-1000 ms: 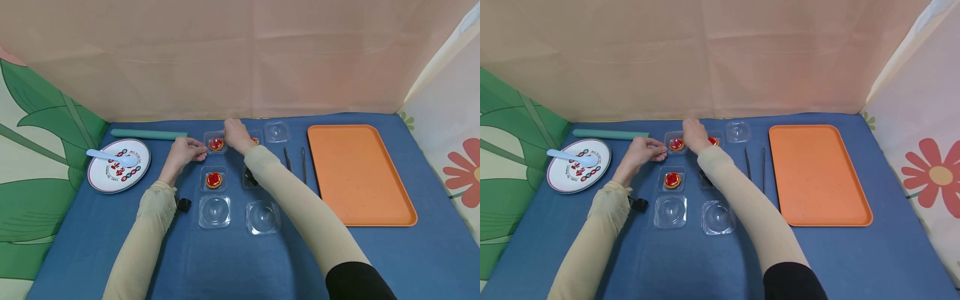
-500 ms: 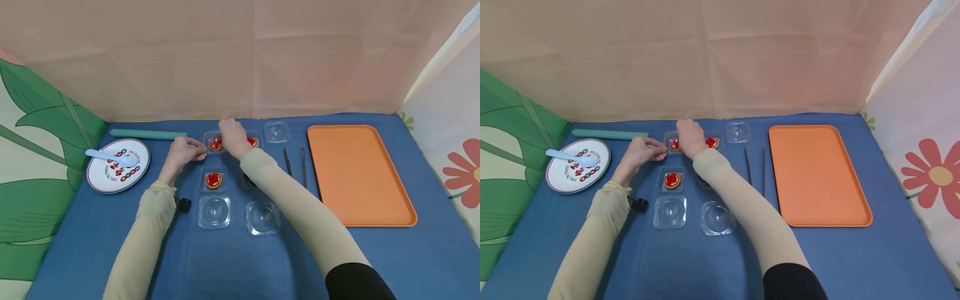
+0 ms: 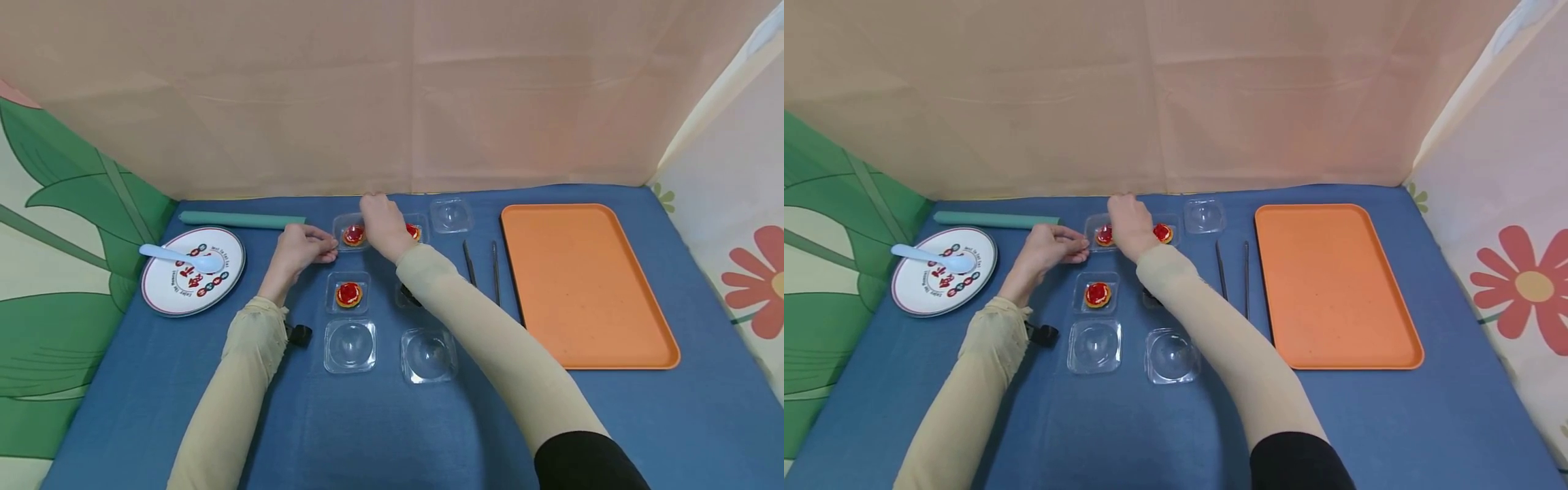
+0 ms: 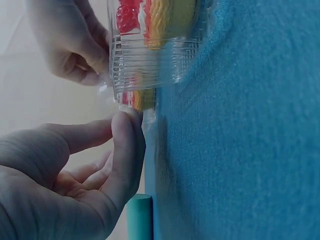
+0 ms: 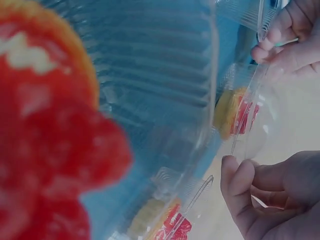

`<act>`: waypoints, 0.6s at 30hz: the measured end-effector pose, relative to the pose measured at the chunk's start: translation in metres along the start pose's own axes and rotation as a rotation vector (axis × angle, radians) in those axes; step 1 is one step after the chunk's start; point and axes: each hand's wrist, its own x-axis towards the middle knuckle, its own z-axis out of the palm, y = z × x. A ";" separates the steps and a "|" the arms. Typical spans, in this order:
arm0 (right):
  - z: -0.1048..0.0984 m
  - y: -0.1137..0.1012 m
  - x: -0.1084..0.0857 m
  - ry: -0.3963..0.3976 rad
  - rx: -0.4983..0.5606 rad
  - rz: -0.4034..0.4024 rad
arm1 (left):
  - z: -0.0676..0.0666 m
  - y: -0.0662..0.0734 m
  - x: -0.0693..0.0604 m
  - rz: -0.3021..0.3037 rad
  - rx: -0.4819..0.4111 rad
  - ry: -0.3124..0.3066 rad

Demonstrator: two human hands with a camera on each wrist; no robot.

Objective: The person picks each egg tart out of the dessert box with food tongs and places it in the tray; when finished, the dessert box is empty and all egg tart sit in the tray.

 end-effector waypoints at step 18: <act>-0.005 0.003 -0.005 0.089 0.227 -0.054 | -0.013 0.005 -0.009 0.025 -0.015 -0.051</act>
